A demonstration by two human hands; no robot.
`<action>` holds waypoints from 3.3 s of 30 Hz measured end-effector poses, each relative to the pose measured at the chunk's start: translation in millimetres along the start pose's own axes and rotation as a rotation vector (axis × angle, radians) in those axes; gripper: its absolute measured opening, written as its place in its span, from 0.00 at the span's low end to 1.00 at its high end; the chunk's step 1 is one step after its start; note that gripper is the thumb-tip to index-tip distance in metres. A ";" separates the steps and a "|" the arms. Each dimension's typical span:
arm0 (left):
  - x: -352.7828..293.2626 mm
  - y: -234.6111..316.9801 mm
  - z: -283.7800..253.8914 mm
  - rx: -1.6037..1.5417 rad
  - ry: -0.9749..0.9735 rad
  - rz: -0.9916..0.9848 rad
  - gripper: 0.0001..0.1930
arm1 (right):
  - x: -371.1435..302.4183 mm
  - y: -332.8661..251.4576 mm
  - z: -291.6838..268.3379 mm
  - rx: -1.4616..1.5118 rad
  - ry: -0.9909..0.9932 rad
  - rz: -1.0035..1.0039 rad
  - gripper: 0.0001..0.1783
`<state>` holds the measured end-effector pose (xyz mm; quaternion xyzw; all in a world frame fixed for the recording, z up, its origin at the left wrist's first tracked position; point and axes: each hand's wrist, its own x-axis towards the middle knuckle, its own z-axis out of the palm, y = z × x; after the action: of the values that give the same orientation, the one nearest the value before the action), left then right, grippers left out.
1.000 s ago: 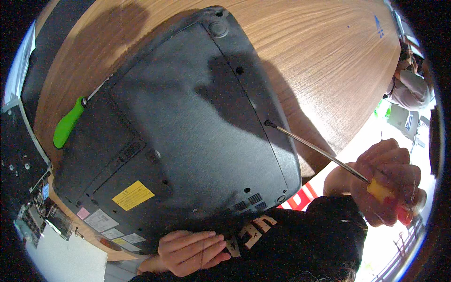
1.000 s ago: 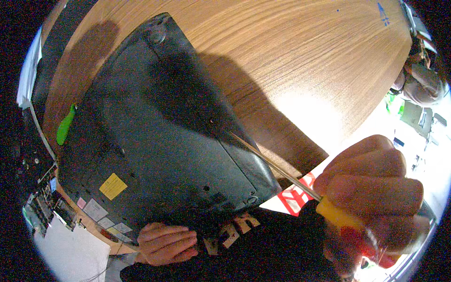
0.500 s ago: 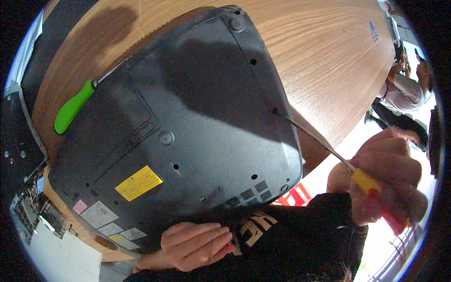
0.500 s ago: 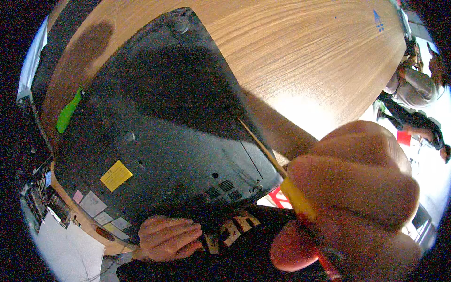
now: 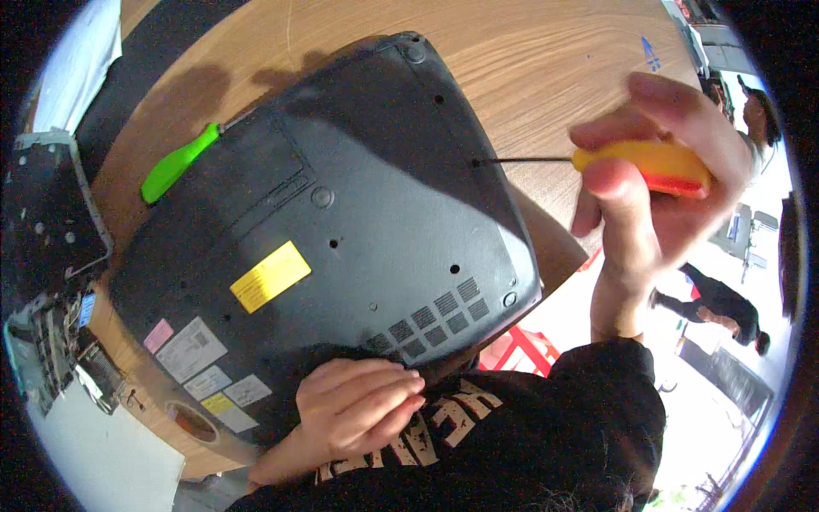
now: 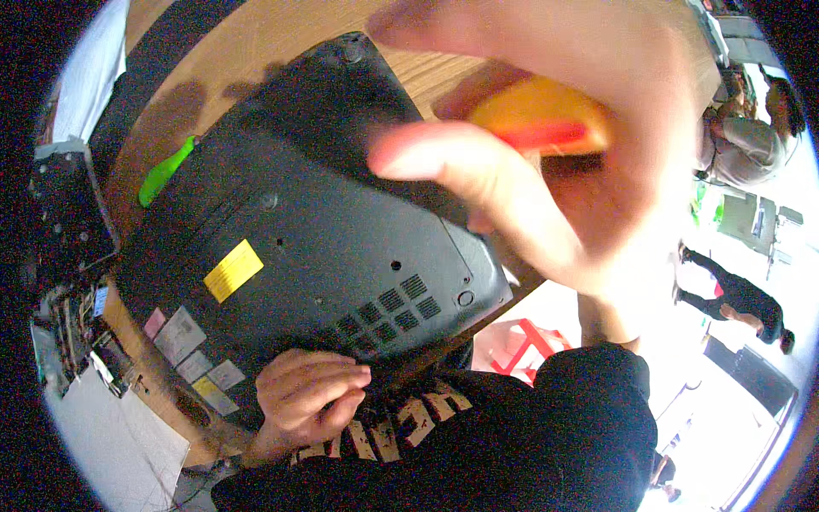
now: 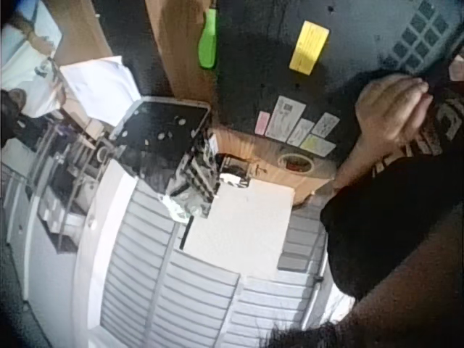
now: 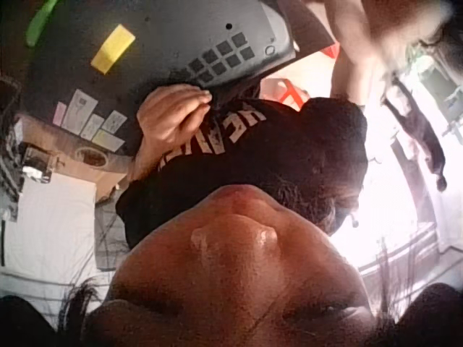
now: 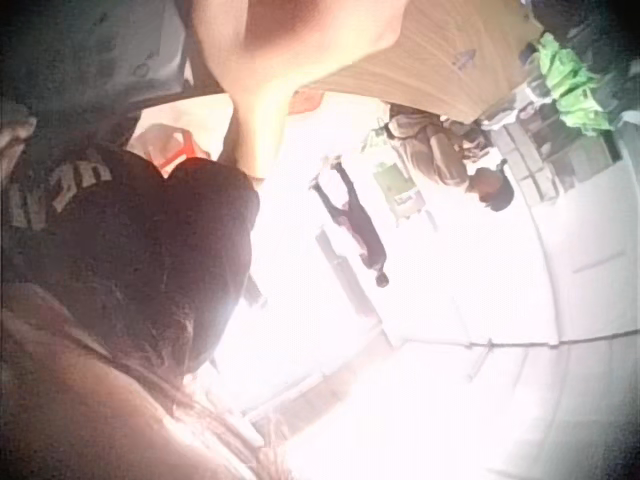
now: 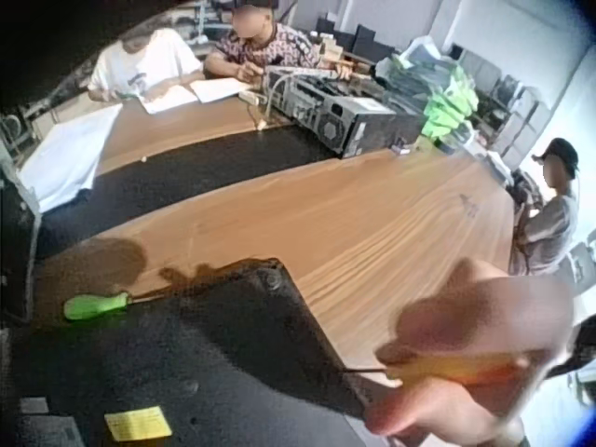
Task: The person uses a screwdriver to remove several screws from the bottom of a laptop, places the screws in a roll of tape, and then slides out the optical drive before continuing to remove more screws.
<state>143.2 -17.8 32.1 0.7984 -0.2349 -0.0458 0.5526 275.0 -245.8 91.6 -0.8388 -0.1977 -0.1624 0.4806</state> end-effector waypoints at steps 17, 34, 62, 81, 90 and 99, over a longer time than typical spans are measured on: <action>-11.8 54.5 -3.8 0.158 0.231 0.109 0.03 | 24.7 -55.2 -31.4 -0.432 -0.072 -0.208 0.18; 164.1 41.3 4.1 0.262 0.344 0.218 0.08 | 32.6 -70.4 -21.6 -0.943 -0.129 -0.117 0.31; 172.5 -1.7 22.1 -0.195 0.187 0.232 0.13 | 32.3 -75.0 -41.2 -1.106 -0.200 -0.096 0.17; 175.2 6.9 11.6 -0.121 0.161 0.250 0.13 | 30.4 -58.7 -53.9 -0.483 -0.218 -0.312 0.09; 185.4 8.9 -3.5 -0.140 -0.199 0.155 0.11 | 24.0 -61.9 -56.1 -0.566 -0.308 -0.328 0.07; 186.0 4.7 -7.7 -0.321 -0.273 0.161 0.12 | 20.5 -70.5 -41.4 -0.562 -0.144 -0.276 0.04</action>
<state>308.9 -91.7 73.9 0.6653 -0.3602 -0.1461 0.6374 255.0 -245.9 173.5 -0.9132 -0.2907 -0.2146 0.1885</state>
